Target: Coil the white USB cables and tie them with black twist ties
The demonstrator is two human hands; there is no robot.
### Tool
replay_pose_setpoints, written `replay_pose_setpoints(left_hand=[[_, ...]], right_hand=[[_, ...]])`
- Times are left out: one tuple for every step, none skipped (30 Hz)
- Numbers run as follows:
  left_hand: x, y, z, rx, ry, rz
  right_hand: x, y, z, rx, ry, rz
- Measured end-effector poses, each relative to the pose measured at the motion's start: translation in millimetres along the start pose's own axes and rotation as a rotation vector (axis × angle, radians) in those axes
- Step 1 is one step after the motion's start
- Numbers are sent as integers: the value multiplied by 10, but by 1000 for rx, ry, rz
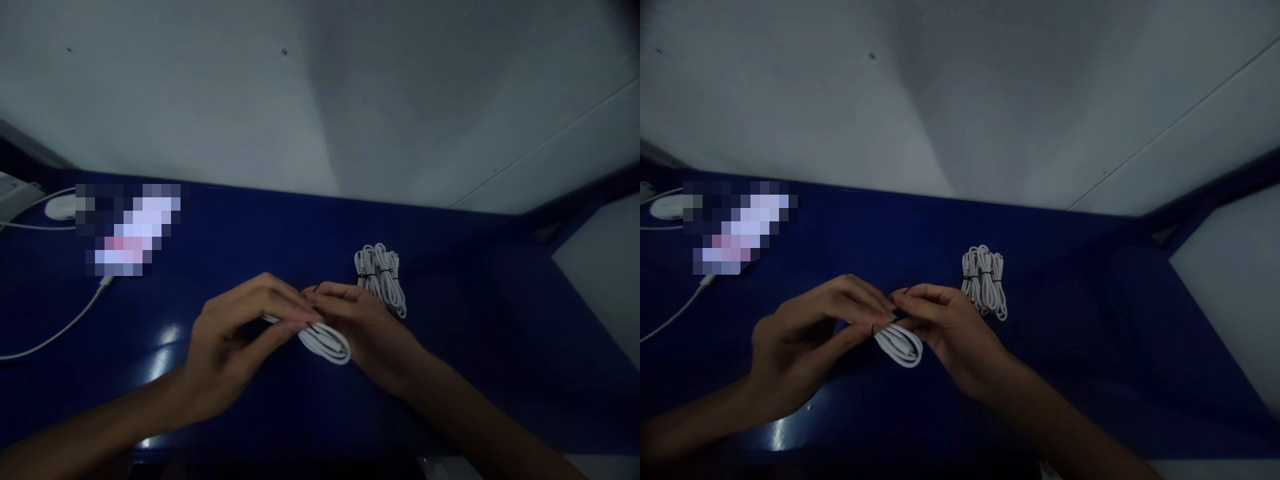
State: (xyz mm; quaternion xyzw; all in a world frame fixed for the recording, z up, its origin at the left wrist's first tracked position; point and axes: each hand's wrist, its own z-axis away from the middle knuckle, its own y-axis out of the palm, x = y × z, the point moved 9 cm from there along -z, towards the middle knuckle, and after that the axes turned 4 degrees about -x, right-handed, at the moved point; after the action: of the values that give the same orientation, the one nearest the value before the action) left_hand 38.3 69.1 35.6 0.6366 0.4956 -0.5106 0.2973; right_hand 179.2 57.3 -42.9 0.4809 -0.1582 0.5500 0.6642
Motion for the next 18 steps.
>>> replay_pose_setpoints(left_hand=[[40,-40,-4,-54,-49,29],[83,-83,-8,-111,-95,61],[133,-124,-11,-161,-141,98],[186,-158,-14,-201,-187,141],[243,-182,-16,-230,-235,186],[300,-198,-18,-250,-282,235],[357,-207,-19,-264,-329,281],[406,-213,-18,-275,-369,321],[447,-217,-16,-285,-400,353],[479,-216,-14,-289,-424,372],[505,-212,-12,-289,-442,381],[527,-207,-8,-288,-455,382],[547,-205,-2,-291,-465,377],[567,-203,6,-295,-476,369],[584,-206,15,-305,-485,354],[594,-213,23,-318,-488,334],[596,-223,30,-334,-485,307],[592,-233,35,-349,-479,272]], right_hand=[[-5,6,-8,-6,-10,4],[-5,15,-17,-12,-28,10],[1,24,-26,-19,-54,20],[12,36,-33,-26,-85,36],[29,54,-36,-30,-122,62],[50,74,-32,-35,-163,95],[74,95,-21,-44,-206,136],[101,116,-2,-57,-250,181],[127,137,25,-73,-295,230],[153,158,57,-91,-341,281],[181,172,95,-118,-393,336],[211,185,138,-151,-454,407],[248,207,187,-181,-532,497],[282,238,239,-210,-619,601],[304,283,285,-225,-706,705],[312,334,325,-233,-787,811],[305,390,355,-233,-860,916],[291,452,385,-230,-937,1028]])
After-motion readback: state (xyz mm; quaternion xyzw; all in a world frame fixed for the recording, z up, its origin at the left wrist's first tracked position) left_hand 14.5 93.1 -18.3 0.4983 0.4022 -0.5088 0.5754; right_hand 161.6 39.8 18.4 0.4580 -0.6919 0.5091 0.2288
